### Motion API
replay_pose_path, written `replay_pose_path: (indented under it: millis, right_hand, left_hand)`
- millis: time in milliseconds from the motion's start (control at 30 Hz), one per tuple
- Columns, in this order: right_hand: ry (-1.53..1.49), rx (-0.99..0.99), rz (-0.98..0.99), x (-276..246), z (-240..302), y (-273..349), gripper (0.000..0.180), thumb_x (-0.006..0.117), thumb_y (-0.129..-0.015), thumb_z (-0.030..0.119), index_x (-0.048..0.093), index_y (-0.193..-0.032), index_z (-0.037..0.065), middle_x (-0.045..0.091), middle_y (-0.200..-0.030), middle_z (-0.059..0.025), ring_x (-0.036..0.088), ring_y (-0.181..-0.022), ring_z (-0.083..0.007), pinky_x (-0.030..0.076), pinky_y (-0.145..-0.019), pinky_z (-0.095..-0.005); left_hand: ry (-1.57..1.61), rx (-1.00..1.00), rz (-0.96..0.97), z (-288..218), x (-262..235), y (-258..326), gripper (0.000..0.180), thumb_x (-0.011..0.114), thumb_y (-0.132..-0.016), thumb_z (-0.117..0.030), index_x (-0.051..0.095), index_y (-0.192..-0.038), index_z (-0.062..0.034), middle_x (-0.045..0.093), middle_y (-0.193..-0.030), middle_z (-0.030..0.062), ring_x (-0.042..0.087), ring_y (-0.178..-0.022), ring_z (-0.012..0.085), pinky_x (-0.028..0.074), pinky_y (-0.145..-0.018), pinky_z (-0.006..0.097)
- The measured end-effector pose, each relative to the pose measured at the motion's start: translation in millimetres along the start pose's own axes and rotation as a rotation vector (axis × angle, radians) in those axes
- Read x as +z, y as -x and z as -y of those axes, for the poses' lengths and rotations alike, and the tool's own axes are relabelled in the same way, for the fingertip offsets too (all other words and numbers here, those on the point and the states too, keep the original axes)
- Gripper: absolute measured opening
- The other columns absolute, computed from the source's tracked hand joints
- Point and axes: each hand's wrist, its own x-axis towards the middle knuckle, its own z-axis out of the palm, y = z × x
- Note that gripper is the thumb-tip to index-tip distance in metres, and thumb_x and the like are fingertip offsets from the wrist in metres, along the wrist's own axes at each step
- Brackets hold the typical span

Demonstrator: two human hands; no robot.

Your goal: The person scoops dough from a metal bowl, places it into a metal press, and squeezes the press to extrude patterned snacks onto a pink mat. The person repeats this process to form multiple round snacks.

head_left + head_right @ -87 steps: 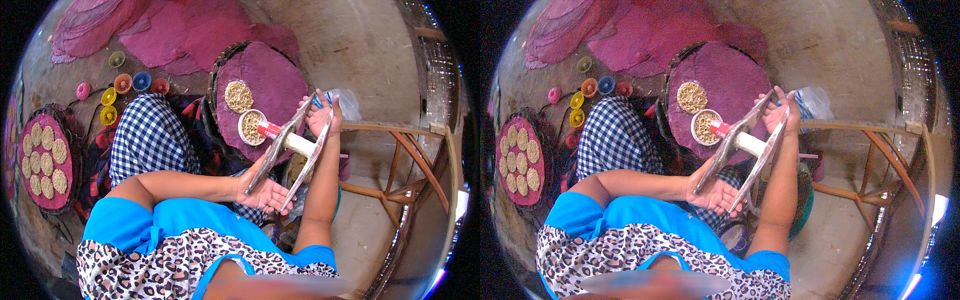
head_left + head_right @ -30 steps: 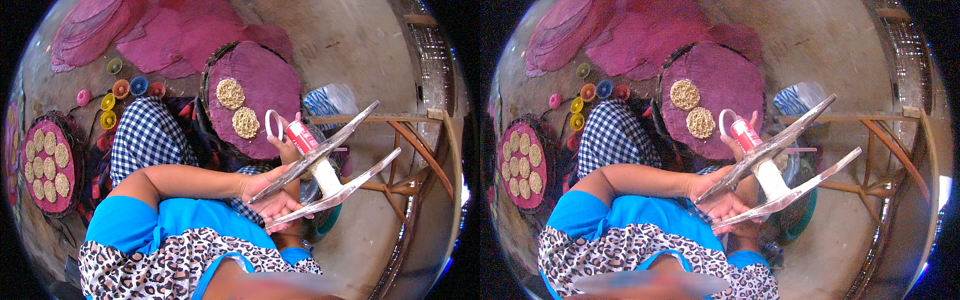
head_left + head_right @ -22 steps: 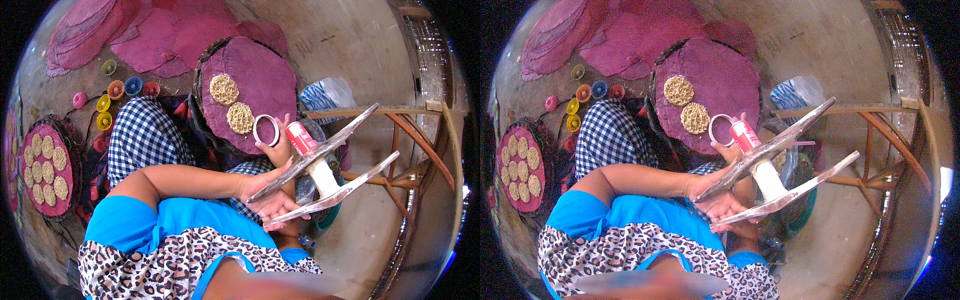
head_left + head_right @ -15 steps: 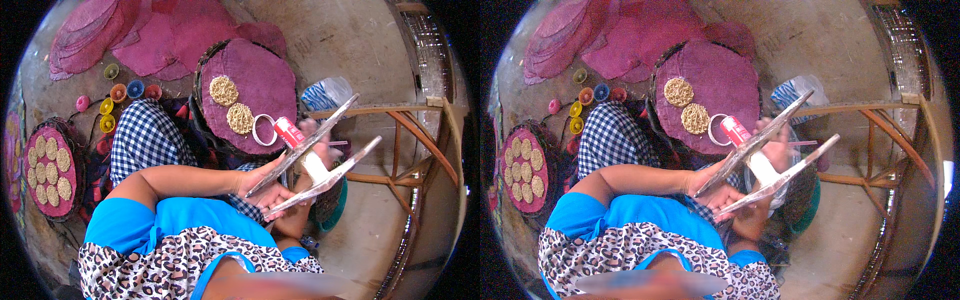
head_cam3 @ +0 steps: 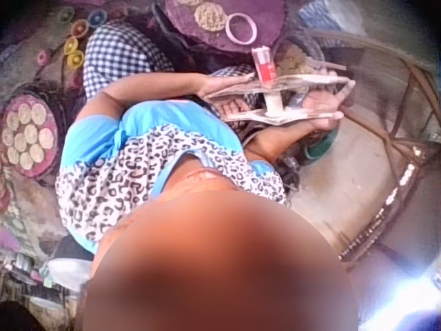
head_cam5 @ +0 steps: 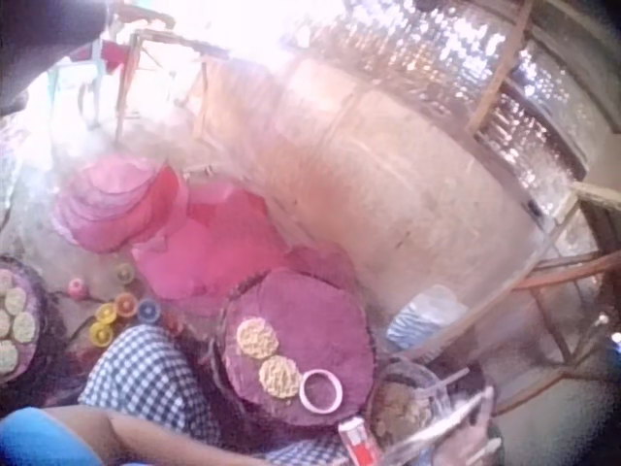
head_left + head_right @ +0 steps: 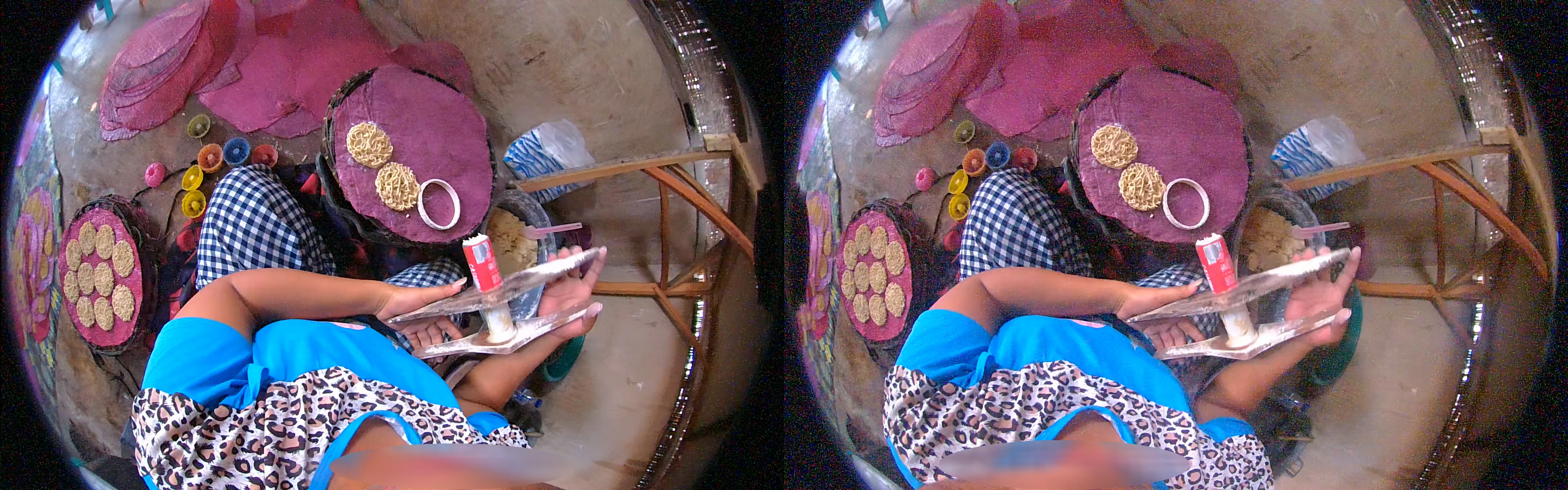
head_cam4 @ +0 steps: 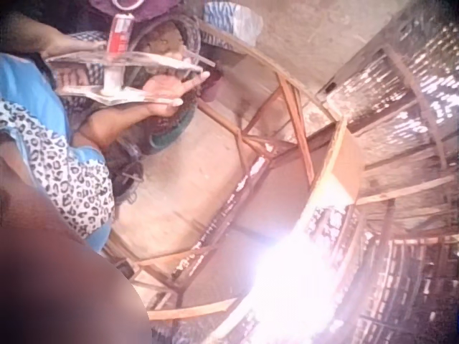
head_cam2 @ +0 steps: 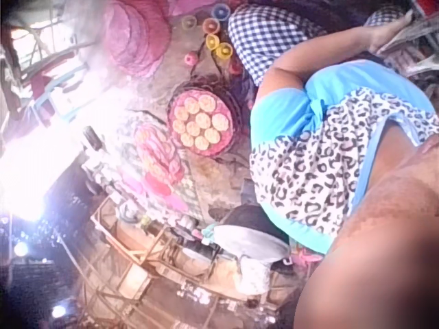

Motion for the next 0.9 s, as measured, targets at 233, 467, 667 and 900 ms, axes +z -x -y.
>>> replay_pose_path:
  millis: [233, 467, 667, 900]
  right_hand:
    - [0.298, -0.147, -0.064, -1, 31, 60, 0.090, 0.061, -0.071, 0.034, 0.008, -0.138, 0.003, 0.035, -0.126, -0.0262, 0.042, -0.112, -0.0358, 0.030, -0.097, -0.0482]
    - [0.380, -0.202, -0.293, -9, 17, 90, 0.086, 0.059, -0.067, 0.030, 0.016, -0.134, -0.003, 0.040, -0.120, -0.0274, 0.043, -0.110, -0.0357, 0.031, -0.096, -0.0459]
    - [0.325, -0.214, -0.290, -16, 16, 97, 0.086, 0.059, -0.067, 0.029, 0.016, -0.134, -0.003, 0.040, -0.121, -0.0265, 0.043, -0.111, -0.0362, 0.031, -0.097, -0.0465]
    - [0.264, -0.232, -0.293, -27, 13, 108, 0.087, 0.059, -0.067, 0.028, 0.014, -0.135, -0.002, 0.039, -0.123, -0.0262, 0.042, -0.112, -0.0359, 0.029, -0.098, -0.0470]
  left_hand:
    - [0.025, 0.366, -0.903, 32, -11, 63, 0.029, 0.043, -0.088, -0.027, 0.052, -0.109, -0.0086, 0.059, -0.089, 0.0058, 0.056, -0.084, 0.0191, 0.041, -0.073, 0.031]
    - [0.276, 0.902, -0.779, 29, -1, 84, 0.051, 0.041, -0.081, -0.022, 0.020, -0.127, -0.0119, 0.055, -0.096, 0.0116, 0.056, -0.085, 0.0233, 0.043, -0.079, 0.035]
    - [0.491, 0.954, -0.576, -5, -5, 77, 0.027, 0.043, -0.072, -0.017, 0.046, -0.097, -0.0073, 0.055, -0.097, 0.0137, 0.055, -0.083, 0.0250, 0.044, -0.078, 0.036]
    - [0.484, 1.000, -0.584, 7, -14, 89, 0.022, 0.044, -0.073, -0.019, 0.049, -0.093, -0.0097, 0.053, -0.080, 0.0056, 0.055, -0.078, 0.0232, 0.043, -0.074, 0.035]
